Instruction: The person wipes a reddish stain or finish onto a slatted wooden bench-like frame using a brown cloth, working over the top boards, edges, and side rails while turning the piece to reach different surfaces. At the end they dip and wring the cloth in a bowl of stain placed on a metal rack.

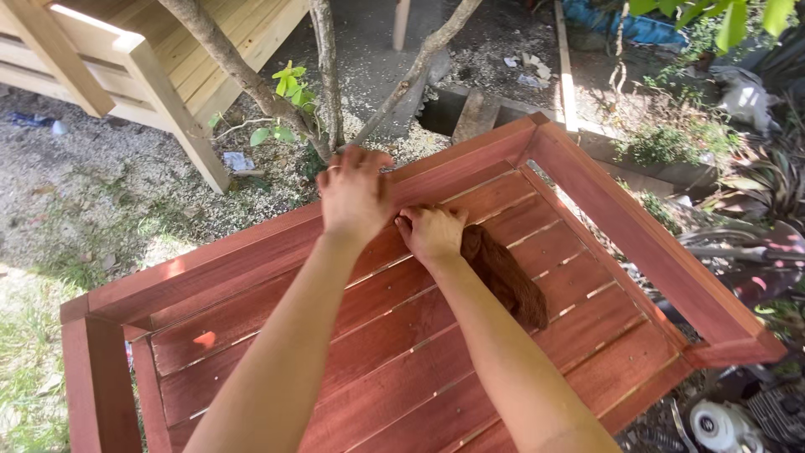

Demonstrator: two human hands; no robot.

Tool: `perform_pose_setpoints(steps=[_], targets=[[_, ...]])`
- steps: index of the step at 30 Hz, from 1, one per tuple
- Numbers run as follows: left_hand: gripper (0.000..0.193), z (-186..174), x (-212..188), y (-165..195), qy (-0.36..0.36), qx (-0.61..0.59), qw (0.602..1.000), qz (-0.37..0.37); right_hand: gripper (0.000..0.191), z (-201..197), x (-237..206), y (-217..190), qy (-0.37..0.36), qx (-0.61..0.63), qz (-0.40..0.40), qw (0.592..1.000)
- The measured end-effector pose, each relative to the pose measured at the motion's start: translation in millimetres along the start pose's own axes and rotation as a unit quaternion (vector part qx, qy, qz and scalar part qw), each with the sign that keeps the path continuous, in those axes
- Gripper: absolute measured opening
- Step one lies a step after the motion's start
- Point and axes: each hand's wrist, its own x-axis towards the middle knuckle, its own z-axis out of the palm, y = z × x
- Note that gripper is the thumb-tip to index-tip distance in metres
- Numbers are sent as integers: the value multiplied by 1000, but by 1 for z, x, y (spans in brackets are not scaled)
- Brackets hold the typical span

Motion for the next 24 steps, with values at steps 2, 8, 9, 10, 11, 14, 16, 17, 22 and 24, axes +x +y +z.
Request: perform_pose_setpoints(steps=[2,8,9,10,11,14,16,17,22,24], targets=[[24,13,16,15,-22,36,999,17,23,-4,9,19,-25,-30,4,999],[28,21,24,21,-12,28,999,-25,24,-26,51,96,-2,-87,116,989],[26,20,23,22,-39,27,998,-32,24,-24,52,99,5,-83,118,990],[25,19,22,22,-67,26,997,-40,24,-22,53,98,10,-79,120,990],[25,18,21,23,-97,26,994,-49,25,-17,49,93,14,-75,121,990],[26,14,22,27,-71,19,996,-42,21,5,28,51,-2,-64,45,997],[27,11,23,29,-80,22,996,-45,23,14,15,20,-25,-55,0,998],[27,9,23,29,-84,24,995,-47,30,14,12,8,-49,-41,0,998],[26,4,21,26,-106,28,993,-50,26,-10,22,9,-45,12,19,999],[28,3,20,23,-96,24,994,-36,21,-20,29,26,-63,4,76,995]])
